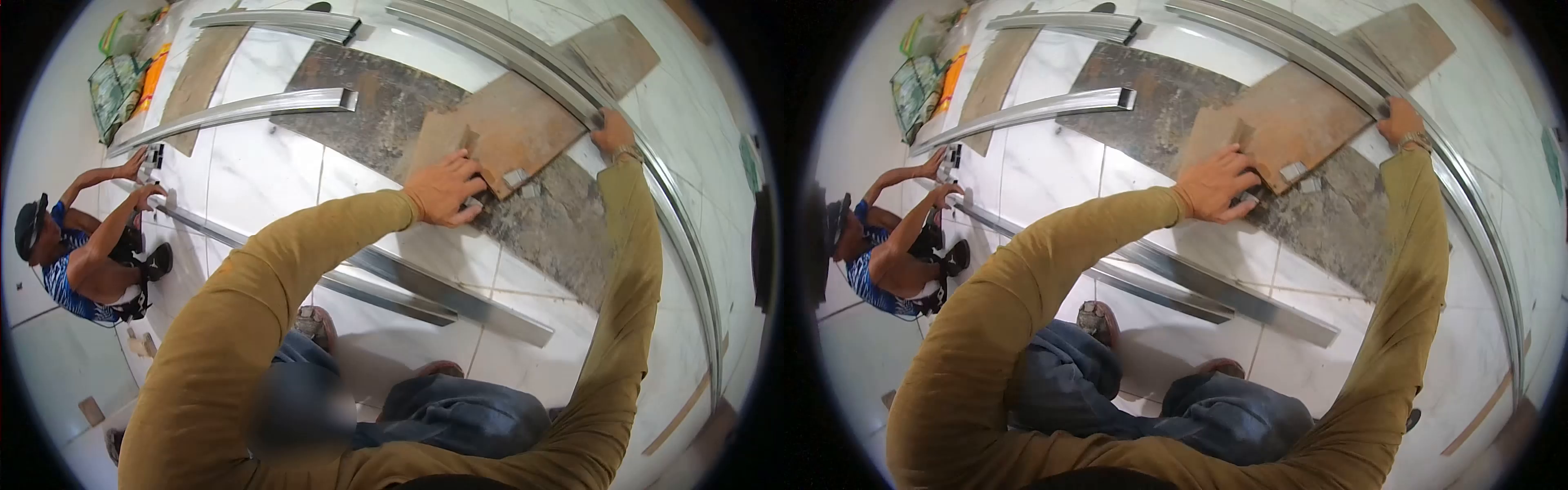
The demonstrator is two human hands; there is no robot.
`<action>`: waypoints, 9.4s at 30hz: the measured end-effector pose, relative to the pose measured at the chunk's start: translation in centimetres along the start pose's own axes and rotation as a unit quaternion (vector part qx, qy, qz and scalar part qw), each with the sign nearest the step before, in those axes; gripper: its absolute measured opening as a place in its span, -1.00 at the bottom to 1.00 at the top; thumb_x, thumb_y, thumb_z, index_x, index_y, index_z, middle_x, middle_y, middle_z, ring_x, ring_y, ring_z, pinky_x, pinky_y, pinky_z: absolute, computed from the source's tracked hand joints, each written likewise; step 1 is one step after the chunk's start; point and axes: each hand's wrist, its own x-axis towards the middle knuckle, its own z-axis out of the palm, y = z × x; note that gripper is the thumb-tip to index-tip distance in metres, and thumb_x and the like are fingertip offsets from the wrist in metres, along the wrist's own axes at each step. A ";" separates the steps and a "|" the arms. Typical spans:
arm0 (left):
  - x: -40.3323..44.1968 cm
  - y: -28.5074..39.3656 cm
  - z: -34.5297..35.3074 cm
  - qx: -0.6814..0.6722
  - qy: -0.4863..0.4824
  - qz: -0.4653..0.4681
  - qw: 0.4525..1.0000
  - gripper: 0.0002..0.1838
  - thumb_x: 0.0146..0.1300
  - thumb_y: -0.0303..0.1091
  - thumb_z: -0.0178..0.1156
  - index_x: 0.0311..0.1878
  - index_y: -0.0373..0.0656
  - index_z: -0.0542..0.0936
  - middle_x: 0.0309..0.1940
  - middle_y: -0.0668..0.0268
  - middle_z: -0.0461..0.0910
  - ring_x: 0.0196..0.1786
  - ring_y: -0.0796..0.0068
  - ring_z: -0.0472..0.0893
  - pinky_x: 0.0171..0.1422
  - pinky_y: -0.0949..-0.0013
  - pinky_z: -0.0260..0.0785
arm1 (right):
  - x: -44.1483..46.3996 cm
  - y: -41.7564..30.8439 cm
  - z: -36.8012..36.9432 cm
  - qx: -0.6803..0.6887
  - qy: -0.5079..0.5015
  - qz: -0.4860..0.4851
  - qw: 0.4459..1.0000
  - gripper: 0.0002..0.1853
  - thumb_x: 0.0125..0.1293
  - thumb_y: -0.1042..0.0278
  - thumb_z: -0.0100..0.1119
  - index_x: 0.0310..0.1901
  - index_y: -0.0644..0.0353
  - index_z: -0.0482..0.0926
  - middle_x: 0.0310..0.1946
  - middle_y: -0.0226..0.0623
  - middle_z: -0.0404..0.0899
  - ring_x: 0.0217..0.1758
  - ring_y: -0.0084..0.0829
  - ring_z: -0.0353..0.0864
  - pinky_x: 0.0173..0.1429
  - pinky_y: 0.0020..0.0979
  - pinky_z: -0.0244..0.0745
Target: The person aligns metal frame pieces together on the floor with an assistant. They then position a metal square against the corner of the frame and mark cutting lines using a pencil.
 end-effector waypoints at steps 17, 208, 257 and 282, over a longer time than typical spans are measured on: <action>0.2 -2.3 0.8 -0.008 0.062 0.050 0.997 -0.54 0.33 -0.08 0.31 0.20 -0.09 0.59 0.19 0.01 0.51 0.34 -0.08 0.47 0.63 -0.15 0.13 | -14.5 -21.0 -4.1 0.228 0.120 -0.129 0.958 -0.84 0.19 0.46 0.08 -0.25 0.21 0.64 -0.35 -0.08 0.70 -0.20 0.01 0.69 -0.04 -0.06 0.58; -45.0 42.4 -2.0 0.139 -0.568 0.609 0.536 -0.57 -0.18 -0.26 0.31 -0.19 -0.29 0.76 -0.11 -0.10 0.74 0.00 -0.11 0.72 0.08 0.08 0.58 | -67.6 -61.2 -5.4 0.443 0.060 0.500 0.742 -0.11 -0.13 0.04 0.67 0.20 0.43 0.54 0.07 0.17 0.72 0.19 0.03 0.74 0.25 -0.14 0.64; -55.7 11.3 -10.2 0.093 -0.184 -0.074 0.976 -0.61 0.30 0.03 0.32 -0.01 -0.04 0.61 -0.08 0.15 0.74 0.04 0.03 0.72 0.11 -0.10 0.47 | -82.0 -52.1 -5.0 0.585 0.234 0.363 0.687 -0.82 0.13 0.53 0.21 -0.22 0.27 0.47 -0.48 -0.37 0.46 -0.57 -0.49 0.44 -0.49 -0.41 0.48; -55.0 12.4 -10.4 -0.004 -0.363 -0.051 0.930 -0.12 -0.10 -0.28 0.51 0.39 -0.03 0.42 -0.13 -0.02 0.75 -0.01 -0.12 0.74 0.14 -0.01 0.61 | -85.2 -49.8 -1.1 0.587 0.237 0.373 0.678 -0.50 0.06 0.40 0.43 -0.02 0.54 0.51 -0.42 -0.17 0.61 -0.58 -0.40 0.57 -0.55 -0.30 0.51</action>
